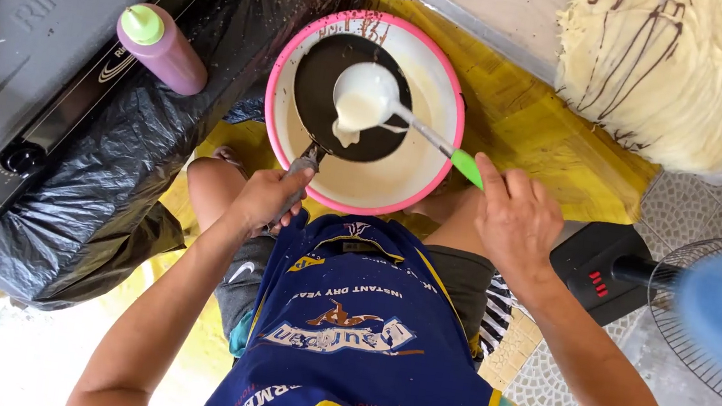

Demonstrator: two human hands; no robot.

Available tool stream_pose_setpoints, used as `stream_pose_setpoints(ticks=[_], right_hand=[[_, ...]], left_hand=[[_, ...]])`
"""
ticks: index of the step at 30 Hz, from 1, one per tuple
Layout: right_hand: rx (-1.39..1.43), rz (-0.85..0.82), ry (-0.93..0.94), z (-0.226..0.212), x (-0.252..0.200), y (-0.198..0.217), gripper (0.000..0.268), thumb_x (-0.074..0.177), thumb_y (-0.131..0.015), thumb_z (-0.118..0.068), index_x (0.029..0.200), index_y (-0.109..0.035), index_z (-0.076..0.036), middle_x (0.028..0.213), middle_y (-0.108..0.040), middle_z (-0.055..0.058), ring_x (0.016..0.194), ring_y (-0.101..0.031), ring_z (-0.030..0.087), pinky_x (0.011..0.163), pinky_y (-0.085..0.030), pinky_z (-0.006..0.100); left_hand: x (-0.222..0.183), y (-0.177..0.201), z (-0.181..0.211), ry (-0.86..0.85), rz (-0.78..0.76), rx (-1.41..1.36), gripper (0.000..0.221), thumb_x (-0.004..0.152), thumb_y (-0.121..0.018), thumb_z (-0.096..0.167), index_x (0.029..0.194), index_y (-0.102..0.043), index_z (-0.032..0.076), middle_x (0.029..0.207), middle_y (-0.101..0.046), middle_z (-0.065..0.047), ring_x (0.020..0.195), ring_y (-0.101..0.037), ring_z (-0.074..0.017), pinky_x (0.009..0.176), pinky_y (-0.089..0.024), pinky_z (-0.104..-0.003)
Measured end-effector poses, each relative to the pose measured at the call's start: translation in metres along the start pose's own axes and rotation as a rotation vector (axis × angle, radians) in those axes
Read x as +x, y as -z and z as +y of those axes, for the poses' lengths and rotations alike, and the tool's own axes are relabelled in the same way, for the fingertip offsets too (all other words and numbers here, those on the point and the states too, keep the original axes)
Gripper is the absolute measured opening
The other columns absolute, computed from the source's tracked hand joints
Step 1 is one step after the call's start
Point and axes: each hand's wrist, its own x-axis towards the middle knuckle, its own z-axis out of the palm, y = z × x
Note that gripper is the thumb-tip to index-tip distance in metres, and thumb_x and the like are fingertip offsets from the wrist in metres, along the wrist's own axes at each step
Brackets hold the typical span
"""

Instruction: Preparing crepes by pouring batter into pans, spreading it with a ladle, and stacking the finished products.

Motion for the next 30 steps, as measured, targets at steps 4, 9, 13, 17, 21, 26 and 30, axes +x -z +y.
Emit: stream_pose_setpoints(ticks=[4,9,13,17,21,26,30], right_hand=[[-0.024,0.109,0.018,-0.001,0.019,0.005,0.041,0.086,-0.069,-0.013,0.122,-0.078,-0.032,0.084,-0.055,-0.004,0.070,-0.056,0.015,0.063,-0.049,0.025],[-0.050,0.142,-0.008,-0.003,0.033,-0.006,0.040,0.089,-0.069,-0.016,0.126,-0.077,-0.029,0.089,-0.058,-0.003,0.074,-0.060,0.016,0.063,-0.049,0.027],[-0.045,0.143,-0.012,-0.008,0.048,0.005,0.044,0.086,-0.072,-0.017,0.128,-0.076,-0.029,0.091,-0.058,-0.004,0.076,-0.060,0.016,0.064,-0.050,0.027],[-0.060,0.202,0.065,-0.013,0.064,0.034,0.038,0.092,-0.064,-0.013,0.123,-0.079,-0.029,0.088,-0.057,-0.004,0.070,-0.056,0.014,0.065,-0.048,0.024],[-0.098,0.198,0.103,-0.010,0.057,0.060,0.036,0.095,-0.063,-0.012,0.120,-0.080,-0.031,0.089,-0.058,-0.004,0.072,-0.057,0.015,0.067,-0.047,0.024],[-0.094,0.179,0.072,-0.009,0.036,0.068,0.039,0.092,-0.065,-0.012,0.120,-0.081,-0.033,0.088,-0.060,-0.005,0.069,-0.055,0.014,0.068,-0.048,0.023],[-0.048,0.125,0.023,-0.021,0.034,0.056,0.037,0.089,-0.065,-0.011,0.115,-0.081,-0.032,0.086,-0.058,-0.006,0.070,-0.057,0.013,0.065,-0.047,0.022]], left_hand=[[-0.008,0.007,0.005,0.002,0.033,-0.043,0.045,0.096,-0.070,0.042,0.082,-0.067,-0.001,0.051,-0.059,-0.013,0.031,-0.053,-0.0186,0.028,-0.046,-0.030],[-0.015,0.012,-0.008,-0.021,-0.048,-0.381,0.048,0.101,-0.066,0.042,0.089,-0.060,-0.005,0.053,-0.048,-0.010,0.032,-0.045,-0.0159,0.029,-0.041,-0.029],[-0.005,-0.007,-0.057,-0.004,-0.193,-0.618,0.049,0.102,-0.063,0.045,0.090,-0.057,-0.002,0.054,-0.044,-0.004,0.032,-0.046,-0.0113,0.029,-0.041,-0.024],[0.032,-0.044,-0.113,-0.218,-0.306,-0.757,0.047,0.100,-0.065,0.044,0.089,-0.062,-0.002,0.050,-0.047,-0.008,0.029,-0.050,-0.0177,0.028,-0.043,-0.029],[0.051,-0.054,-0.105,-0.448,-0.184,-0.631,0.036,0.101,-0.067,0.027,0.082,-0.061,-0.003,0.049,-0.054,-0.015,0.030,-0.055,-0.0225,0.030,-0.044,-0.030],[0.023,-0.050,-0.040,-0.390,-0.164,-0.587,0.034,0.101,-0.067,0.026,0.085,-0.060,-0.003,0.048,-0.053,-0.016,0.030,-0.053,-0.0228,0.030,-0.042,-0.031],[0.003,-0.047,-0.004,-0.038,-0.284,-0.536,0.053,0.100,-0.064,0.049,0.087,-0.059,-0.001,0.051,-0.048,-0.010,0.031,-0.046,-0.0163,0.027,-0.040,-0.029]])
